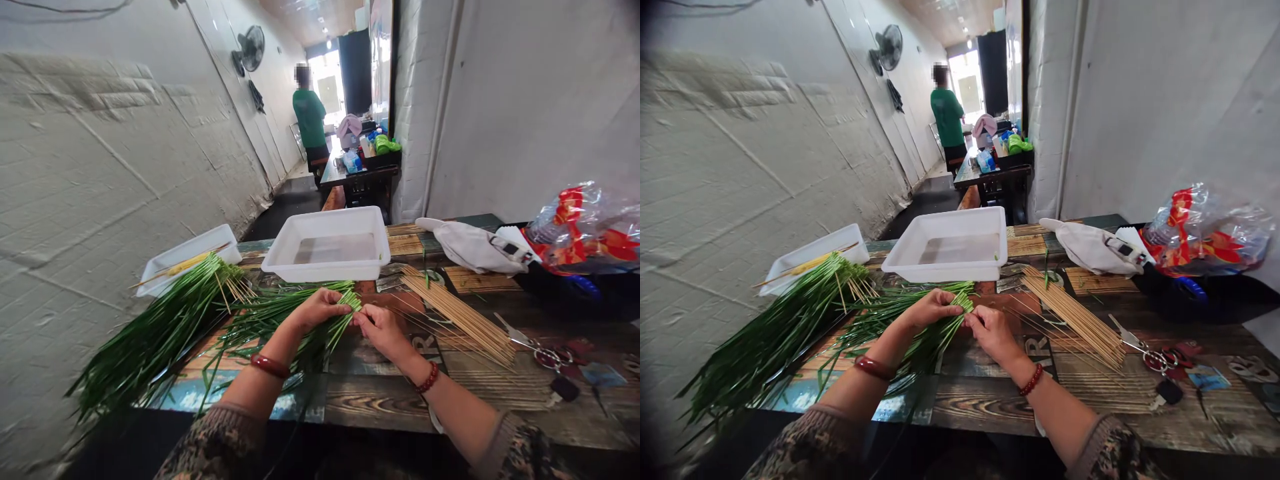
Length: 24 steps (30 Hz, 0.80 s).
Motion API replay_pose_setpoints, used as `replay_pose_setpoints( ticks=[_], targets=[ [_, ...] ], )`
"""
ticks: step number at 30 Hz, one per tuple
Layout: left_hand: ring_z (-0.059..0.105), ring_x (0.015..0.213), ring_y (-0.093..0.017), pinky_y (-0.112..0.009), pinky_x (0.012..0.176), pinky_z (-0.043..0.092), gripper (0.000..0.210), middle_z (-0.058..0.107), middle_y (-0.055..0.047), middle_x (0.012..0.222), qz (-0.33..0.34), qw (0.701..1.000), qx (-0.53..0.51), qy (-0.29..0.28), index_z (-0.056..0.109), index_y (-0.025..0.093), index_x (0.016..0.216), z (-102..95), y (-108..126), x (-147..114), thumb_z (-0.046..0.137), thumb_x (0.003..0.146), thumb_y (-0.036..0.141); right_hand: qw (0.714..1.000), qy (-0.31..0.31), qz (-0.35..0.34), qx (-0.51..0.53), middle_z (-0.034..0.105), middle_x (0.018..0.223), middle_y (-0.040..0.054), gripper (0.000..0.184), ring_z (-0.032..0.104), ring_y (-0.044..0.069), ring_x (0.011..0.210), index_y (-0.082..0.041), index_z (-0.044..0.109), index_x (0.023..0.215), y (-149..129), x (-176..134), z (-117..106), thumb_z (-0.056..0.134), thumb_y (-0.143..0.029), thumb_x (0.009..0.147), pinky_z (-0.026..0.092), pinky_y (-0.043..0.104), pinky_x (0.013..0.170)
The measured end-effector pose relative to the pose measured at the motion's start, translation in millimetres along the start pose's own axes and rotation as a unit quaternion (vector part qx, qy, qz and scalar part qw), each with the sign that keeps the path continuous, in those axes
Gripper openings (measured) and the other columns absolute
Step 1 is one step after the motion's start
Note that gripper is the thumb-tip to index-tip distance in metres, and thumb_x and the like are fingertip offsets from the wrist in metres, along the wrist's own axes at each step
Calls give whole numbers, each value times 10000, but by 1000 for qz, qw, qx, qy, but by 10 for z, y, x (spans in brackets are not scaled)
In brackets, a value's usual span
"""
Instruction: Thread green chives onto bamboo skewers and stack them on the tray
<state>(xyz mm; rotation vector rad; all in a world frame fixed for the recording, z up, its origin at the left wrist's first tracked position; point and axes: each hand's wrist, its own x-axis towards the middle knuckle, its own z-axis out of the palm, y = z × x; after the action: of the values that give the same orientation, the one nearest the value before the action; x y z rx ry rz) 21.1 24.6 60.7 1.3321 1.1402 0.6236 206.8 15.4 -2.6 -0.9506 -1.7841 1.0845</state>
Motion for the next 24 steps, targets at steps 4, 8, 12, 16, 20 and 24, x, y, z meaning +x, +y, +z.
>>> replay_pose_setpoints(
  ticks=[4, 8, 12, 16, 20, 24],
  targets=[
    [518, 534, -98, -218, 533, 403, 497, 665, -46, 644, -13, 1000, -21, -11, 714, 65, 756, 9, -51, 14, 821, 613, 529, 1000, 8, 4, 12, 614, 540, 1, 358, 571, 129, 531, -194, 594, 628, 30, -13, 20, 492, -383, 914, 399, 225, 552],
    [517, 537, -100, -214, 527, 393, 498, 666, -46, 645, -3, 1000, -22, -17, 716, 66, 759, 48, -48, -10, 808, 627, 537, 998, -4, 40, 39, 602, 534, -2, 386, 522, 113, 452, -194, 595, 620, 46, -23, 33, 514, -447, 900, 380, 219, 476],
    [485, 553, -88, -209, 545, 379, 492, 635, -21, 640, 24, 999, -22, -13, 694, 78, 752, 68, -11, -52, 791, 645, 548, 989, -32, 108, 94, 559, 495, -32, 399, 422, 82, 339, -184, 626, 686, 50, -17, 39, 540, -528, 869, 304, 204, 373],
    [363, 513, -59, -195, 486, 282, 514, 494, 37, 549, 38, 999, -21, 31, 599, 110, 640, 25, -1, -80, 733, 680, 605, 987, -25, 120, 107, 543, 474, -39, 435, 422, 74, 330, -176, 628, 686, 51, -13, 33, 562, -580, 836, 309, 197, 368],
    [310, 500, -52, -200, 473, 238, 519, 428, 52, 533, 48, 997, -25, 51, 562, 117, 614, -7, -81, -64, 705, 700, 608, 987, -23, 122, 101, 549, 487, -36, 450, 426, 72, 337, -176, 626, 687, 67, -30, 23, 566, -599, 830, 313, 196, 365],
    [330, 499, -62, -206, 478, 260, 502, 443, 46, 535, 58, 997, -15, 52, 599, 110, 642, 7, -196, -2, 699, 693, 600, 988, -17, 125, 89, 546, 491, -38, 464, 428, 68, 346, -175, 616, 687, 109, -52, 25, 567, -615, 829, 312, 193, 370]
  ],
)
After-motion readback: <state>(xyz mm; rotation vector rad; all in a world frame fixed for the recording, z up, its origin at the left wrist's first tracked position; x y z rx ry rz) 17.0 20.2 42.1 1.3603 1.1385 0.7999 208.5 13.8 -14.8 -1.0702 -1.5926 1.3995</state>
